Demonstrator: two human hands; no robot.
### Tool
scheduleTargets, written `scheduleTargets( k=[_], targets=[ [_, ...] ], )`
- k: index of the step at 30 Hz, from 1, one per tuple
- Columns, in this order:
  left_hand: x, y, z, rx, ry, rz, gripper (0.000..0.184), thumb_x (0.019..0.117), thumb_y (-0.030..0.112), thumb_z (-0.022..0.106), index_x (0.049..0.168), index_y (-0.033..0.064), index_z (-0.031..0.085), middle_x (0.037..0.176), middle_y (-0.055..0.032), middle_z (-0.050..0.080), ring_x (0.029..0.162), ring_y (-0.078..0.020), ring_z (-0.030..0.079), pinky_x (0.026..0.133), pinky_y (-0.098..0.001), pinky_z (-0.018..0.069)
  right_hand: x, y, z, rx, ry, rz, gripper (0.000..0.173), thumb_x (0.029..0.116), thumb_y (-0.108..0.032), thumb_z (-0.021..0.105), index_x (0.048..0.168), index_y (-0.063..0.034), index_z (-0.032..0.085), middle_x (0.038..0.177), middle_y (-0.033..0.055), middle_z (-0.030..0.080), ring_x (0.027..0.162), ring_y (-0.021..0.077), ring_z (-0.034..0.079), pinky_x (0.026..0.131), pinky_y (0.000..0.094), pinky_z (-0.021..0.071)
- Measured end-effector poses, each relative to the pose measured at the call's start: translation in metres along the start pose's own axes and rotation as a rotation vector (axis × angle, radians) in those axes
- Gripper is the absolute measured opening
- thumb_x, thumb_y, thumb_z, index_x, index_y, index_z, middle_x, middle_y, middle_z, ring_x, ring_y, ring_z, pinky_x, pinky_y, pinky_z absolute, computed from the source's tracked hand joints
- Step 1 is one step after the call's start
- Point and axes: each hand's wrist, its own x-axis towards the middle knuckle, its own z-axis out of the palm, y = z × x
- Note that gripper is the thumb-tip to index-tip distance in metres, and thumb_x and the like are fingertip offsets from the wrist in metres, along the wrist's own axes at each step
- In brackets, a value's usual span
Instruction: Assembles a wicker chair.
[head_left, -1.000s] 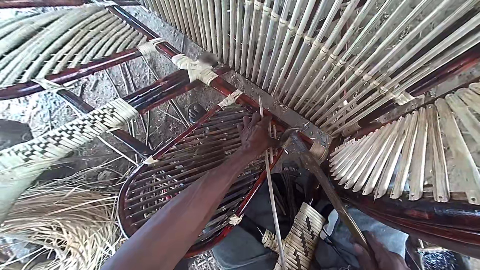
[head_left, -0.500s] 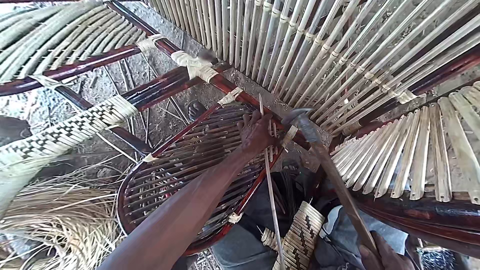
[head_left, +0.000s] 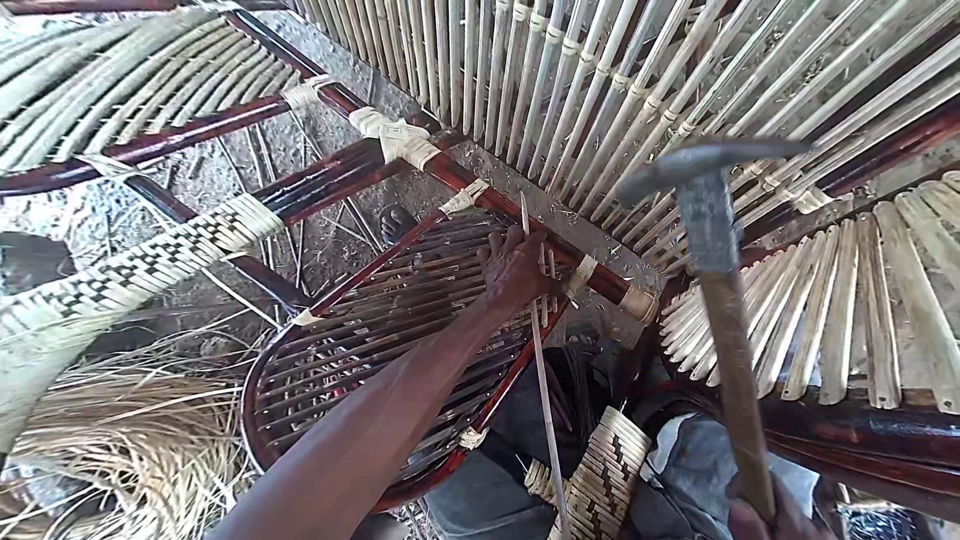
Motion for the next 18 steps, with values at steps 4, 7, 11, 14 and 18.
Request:
scheduleTargets(
  k=[4, 7, 11, 14, 18],
  targets=[
    [0.001, 0.002, 0.000, 0.019, -0.006, -0.013, 0.087, 0.0742, 0.039, 0.088, 0.152, 0.0308, 0.050, 0.143, -0.0121, 0.052, 0.132, -0.0387, 0.043, 0.095, -0.0609, 0.0395, 0.014, -0.004, -0.001, -0.121, -0.297, 0.205, 0.039, 0.1042, -0.027, 0.054, 0.116, 0.0082, 0.064, 0.072, 0.0243, 0.066, 0.064, 0.0442, 0.068, 0.060, 0.0610, 0.0536],
    [-0.002, 0.002, -0.001, 0.013, -0.017, -0.015, 0.092, 0.0716, 0.048, 0.091, 0.152, 0.0283, 0.050, 0.145, -0.0128, 0.051, 0.135, -0.0393, 0.041, 0.097, -0.0622, 0.0385, 0.009, -0.014, -0.016, -0.045, -0.142, 0.065, 0.039, 0.1049, -0.028, 0.053, 0.107, 0.0091, 0.064, 0.065, 0.0190, 0.063, 0.053, 0.0330, 0.064, 0.049, 0.0500, 0.0519],
    [0.000, 0.000, 0.001, 0.004, -0.002, -0.008, 0.097, 0.0674, 0.056, 0.092, 0.151, 0.0279, 0.052, 0.142, -0.0129, 0.053, 0.134, -0.0388, 0.042, 0.098, -0.0620, 0.0376, -0.002, -0.001, -0.002, -0.008, -0.048, 0.035, 0.054, 0.1095, -0.042, 0.042, 0.106, 0.0080, 0.061, 0.063, 0.0151, 0.061, 0.050, 0.0267, 0.062, 0.047, 0.0456, 0.0519],
    [-0.001, 0.002, 0.000, 0.021, 0.000, -0.022, 0.087, 0.0731, 0.042, 0.089, 0.150, 0.0288, 0.052, 0.141, -0.0119, 0.053, 0.133, -0.0384, 0.043, 0.096, -0.0610, 0.0386, 0.009, -0.002, 0.000, -0.147, -0.328, 0.233, 0.042, 0.1052, -0.029, 0.051, 0.119, 0.0086, 0.063, 0.075, 0.0270, 0.068, 0.068, 0.0472, 0.069, 0.063, 0.0631, 0.0539],
    [-0.004, 0.002, -0.001, 0.002, -0.001, -0.014, 0.092, 0.0697, 0.049, 0.091, 0.150, 0.0256, 0.052, 0.142, -0.0127, 0.052, 0.133, -0.0386, 0.043, 0.098, -0.0610, 0.0379, 0.004, -0.009, -0.012, -0.097, -0.135, 0.054, 0.038, 0.1048, -0.028, 0.053, 0.105, 0.0085, 0.064, 0.064, 0.0195, 0.063, 0.053, 0.0341, 0.064, 0.049, 0.0501, 0.0512]
  ],
)
